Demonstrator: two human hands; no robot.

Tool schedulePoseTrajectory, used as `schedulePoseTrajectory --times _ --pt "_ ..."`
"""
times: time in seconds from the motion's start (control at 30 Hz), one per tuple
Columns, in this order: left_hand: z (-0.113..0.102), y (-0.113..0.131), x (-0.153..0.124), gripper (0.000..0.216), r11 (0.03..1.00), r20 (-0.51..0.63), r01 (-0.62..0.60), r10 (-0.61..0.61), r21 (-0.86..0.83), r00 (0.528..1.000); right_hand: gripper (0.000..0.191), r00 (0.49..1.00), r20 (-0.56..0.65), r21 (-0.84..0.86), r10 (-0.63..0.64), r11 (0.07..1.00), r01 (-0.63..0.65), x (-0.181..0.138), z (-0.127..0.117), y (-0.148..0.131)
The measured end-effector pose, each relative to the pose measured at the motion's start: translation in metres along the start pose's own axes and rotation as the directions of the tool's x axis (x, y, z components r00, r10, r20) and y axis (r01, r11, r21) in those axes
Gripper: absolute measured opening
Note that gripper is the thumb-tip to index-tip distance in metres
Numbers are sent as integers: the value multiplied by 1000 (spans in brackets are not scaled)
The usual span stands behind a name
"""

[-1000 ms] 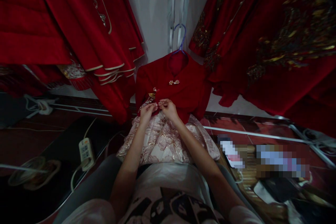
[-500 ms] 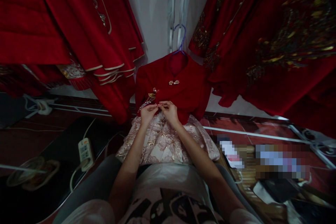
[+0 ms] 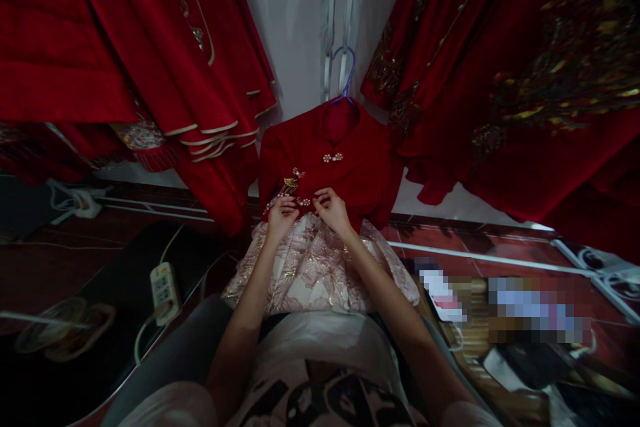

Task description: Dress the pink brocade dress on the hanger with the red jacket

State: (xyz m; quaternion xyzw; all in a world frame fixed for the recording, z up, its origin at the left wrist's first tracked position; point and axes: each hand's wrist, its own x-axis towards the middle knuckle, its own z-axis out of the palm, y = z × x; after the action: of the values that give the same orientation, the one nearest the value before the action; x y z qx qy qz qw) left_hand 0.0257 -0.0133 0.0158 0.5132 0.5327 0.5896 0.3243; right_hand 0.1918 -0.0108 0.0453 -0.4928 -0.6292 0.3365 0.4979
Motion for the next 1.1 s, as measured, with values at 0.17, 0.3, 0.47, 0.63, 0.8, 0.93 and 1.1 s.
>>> schedulePoseTrajectory --times 0.17,0.3,0.47,0.63,0.8,0.93,1.1 --pt "-3 2 -2 21 999 -25 -36 36 -16 999 22 996 -84 -17 -35 999 34 -5 -13 -6" --pt "0 6 -5 20 998 61 -58 59 -17 996 18 994 -62 -32 -90 996 88 -6 -5 -8" --pt "4 3 -8 23 997 110 -76 74 11 991 23 999 48 -17 -3 1000 4 -3 12 0" --pt "4 -3 -7 24 995 67 -95 94 12 993 15 997 75 54 -1 999 -3 1 14 6" --pt "6 0 -10 24 991 47 -135 134 20 990 13 994 105 101 -11 995 1 1 11 8" --pt "8 5 -10 20 992 39 -127 125 25 991 16 988 151 134 32 990 -52 0 6 8" --pt "12 17 8 22 984 -23 -17 13 -178 1000 20 900 402 286 170 910 -299 1 -18 -6"
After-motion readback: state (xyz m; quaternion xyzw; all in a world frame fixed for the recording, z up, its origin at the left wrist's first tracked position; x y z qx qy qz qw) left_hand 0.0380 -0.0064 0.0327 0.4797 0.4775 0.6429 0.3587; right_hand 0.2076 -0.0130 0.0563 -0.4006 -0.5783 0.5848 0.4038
